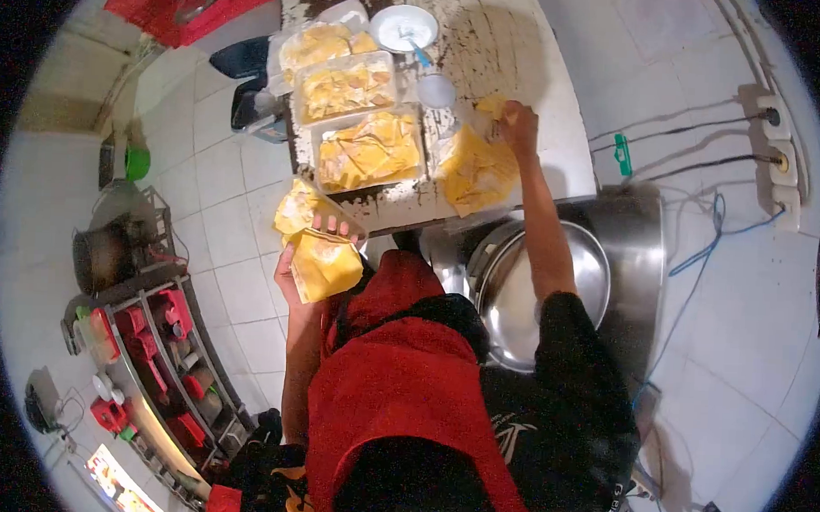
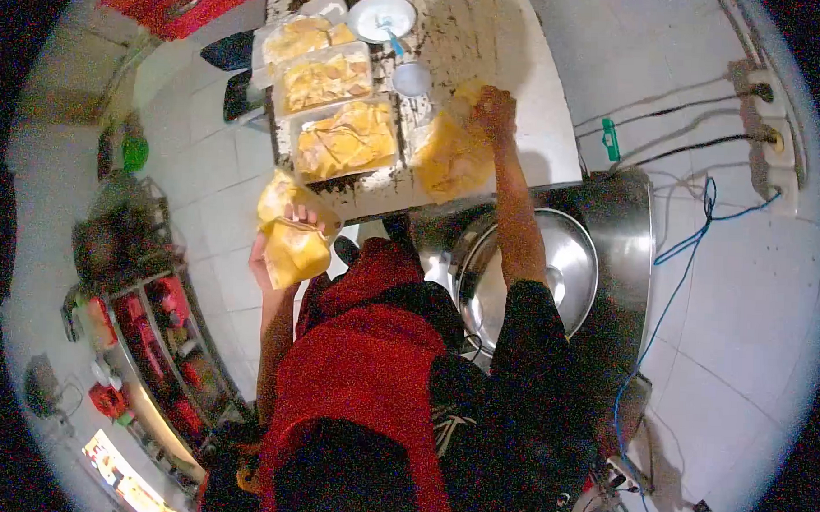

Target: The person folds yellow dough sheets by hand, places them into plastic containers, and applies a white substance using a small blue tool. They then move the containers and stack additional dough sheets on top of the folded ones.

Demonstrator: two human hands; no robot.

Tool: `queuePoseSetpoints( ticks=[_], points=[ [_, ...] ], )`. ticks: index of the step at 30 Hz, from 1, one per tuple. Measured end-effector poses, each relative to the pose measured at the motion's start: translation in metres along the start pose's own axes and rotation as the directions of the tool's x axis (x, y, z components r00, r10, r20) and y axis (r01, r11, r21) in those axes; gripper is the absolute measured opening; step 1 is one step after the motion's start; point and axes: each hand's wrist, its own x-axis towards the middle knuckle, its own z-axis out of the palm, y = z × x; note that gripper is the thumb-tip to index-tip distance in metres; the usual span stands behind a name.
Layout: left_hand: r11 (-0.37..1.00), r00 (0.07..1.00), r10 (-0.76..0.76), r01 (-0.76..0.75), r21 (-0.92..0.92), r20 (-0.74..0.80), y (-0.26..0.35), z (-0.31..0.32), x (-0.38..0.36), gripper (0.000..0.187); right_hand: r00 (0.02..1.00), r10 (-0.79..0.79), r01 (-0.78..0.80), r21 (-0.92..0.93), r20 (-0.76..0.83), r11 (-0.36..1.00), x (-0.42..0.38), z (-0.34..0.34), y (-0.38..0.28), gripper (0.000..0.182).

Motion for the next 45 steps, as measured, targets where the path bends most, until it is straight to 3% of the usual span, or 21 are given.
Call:
queuePoseSetpoints(
  ticks=[2, 4, 6, 8, 10, 12, 15, 17, 18, 19, 20, 21, 22, 25, 28, 29, 37, 39, 41, 42, 45],
  points=[
    [0.999, 0.998, -0.011, 0.014, -0.045, 0.065, 0.006, -0.004, -0.003, 0.071, 0.925, 0.286, -0.065, 0.636, -0.251, 0.769, -0.010, -0.005, -0.004, 0.035],
    [0.996, 1.000, 0.008, -0.009, -0.089, -0.019, 0.011, 0.001, -0.008, 0.073, 0.888, 0.282, 0.096, 0.746, -0.363, 0.659, -0.004, -0.026, -0.013, 0.037],
    [0.998, 1.000, 0.004, -0.004, -0.065, -0.003, 0.016, 0.003, -0.009, 0.071, 0.947, 0.289, 0.005, 0.902, -0.144, 0.432, -0.008, -0.080, -0.043, 0.034],
    [0.992, 0.998, 0.001, 0.006, -0.129, 0.059, 0.017, -0.008, -0.002, 0.068, 0.998, 0.064, -0.056, 0.785, 0.021, 0.616, -0.011, -0.109, -0.055, 0.035],
    [0.988, 0.978, -0.051, 0.080, -0.134, 0.204, 0.017, -0.018, 0.010, 0.065, 0.997, -0.031, -0.032, 0.789, 0.065, 0.614, -0.013, -0.148, -0.093, 0.036],
    [0.988, 0.984, -0.083, 0.102, -0.119, 0.155, 0.015, -0.011, 0.019, 0.063, 0.985, -0.137, 0.000, 0.793, 0.106, 0.610, -0.013, -0.195, -0.138, 0.037],
    [0.986, 0.994, -0.094, 0.101, -0.130, 0.060, 0.005, -0.004, 0.036, 0.059, 0.907, -0.381, 0.043, 0.864, 0.177, 0.502, -0.025, -0.262, -0.214, 0.043],
    [0.991, 0.991, -0.096, 0.104, -0.083, 0.091, 0.002, 0.007, 0.042, 0.056, 0.848, -0.498, -0.099, 0.978, 0.179, 0.182, -0.036, -0.287, -0.262, 0.044],
    [0.995, 0.993, -0.085, 0.089, -0.040, 0.085, 0.004, 0.017, 0.042, 0.056, 0.841, -0.511, -0.098, 0.979, 0.178, 0.180, -0.036, -0.287, -0.281, 0.044],
    [0.996, 0.994, -0.073, 0.077, -0.045, 0.085, 0.002, 0.010, 0.046, 0.056, 0.784, -0.607, 0.044, 0.963, 0.133, 0.267, -0.034, -0.286, -0.297, 0.043],
    [0.978, 0.963, -0.062, 0.111, -0.176, 0.264, -0.002, -0.002, 0.051, 0.057, 0.710, -0.697, 0.193, 0.923, 0.103, 0.333, -0.033, -0.287, -0.310, 0.043],
    [0.941, 0.901, -0.024, 0.167, -0.295, 0.433, -0.004, -0.010, 0.052, 0.059, 0.701, -0.705, 0.198, 0.922, 0.104, 0.333, -0.036, -0.280, -0.322, 0.043],
    [0.940, 0.900, -0.009, 0.156, -0.303, 0.435, 0.000, 0.001, 0.045, 0.059, 0.710, -0.702, 0.259, 0.903, 0.064, 0.343, -0.041, -0.268, -0.331, 0.042],
    [0.980, 0.977, 0.114, -0.081, -0.181, 0.181, 0.016, 0.029, 0.014, 0.058, 0.756, -0.654, 0.238, 0.922, 0.020, 0.304, -0.052, -0.252, -0.351, 0.039],
    [0.981, 0.986, 0.118, -0.097, -0.169, 0.121, 0.035, 0.020, -0.005, 0.055, 0.829, -0.558, 0.093, 0.974, 0.040, 0.209, -0.063, -0.258, -0.368, 0.031],
    [0.991, 0.991, 0.135, -0.135, 0.001, -0.002, 0.039, 0.020, -0.011, 0.054, 0.812, -0.583, 0.131, 0.964, 0.031, 0.233, -0.065, -0.259, -0.370, 0.029],
    [0.927, 0.927, 0.375, -0.375, 0.011, -0.012, 0.041, 0.022, -0.027, 0.049, 0.805, -0.575, 0.101, 0.922, 0.145, 0.374, -0.085, -0.245, -0.388, 0.026],
    [0.919, 0.919, 0.393, -0.393, 0.033, -0.015, 0.044, 0.013, -0.031, 0.053, 0.807, -0.591, 0.137, 0.970, 0.010, 0.203, -0.085, -0.234, -0.392, 0.028],
    [0.926, 0.947, 0.260, -0.189, 0.327, -0.188, 0.047, 0.005, -0.036, 0.051, 0.830, -0.549, 0.011, 0.981, 0.099, 0.193, -0.084, -0.234, -0.392, 0.027],
    [0.927, 0.948, 0.257, -0.187, 0.327, -0.188, 0.046, 0.008, -0.037, 0.051, 0.842, -0.506, -0.112, 0.978, 0.188, 0.178, -0.084, -0.236, -0.392, 0.026],
    [0.831, 0.903, 0.407, -0.305, 0.465, -0.134, 0.042, 0.015, -0.036, 0.046, 0.867, -0.478, -0.131, 0.990, 0.139, 0.051, -0.079, -0.222, -0.385, 0.028]
  ],
)
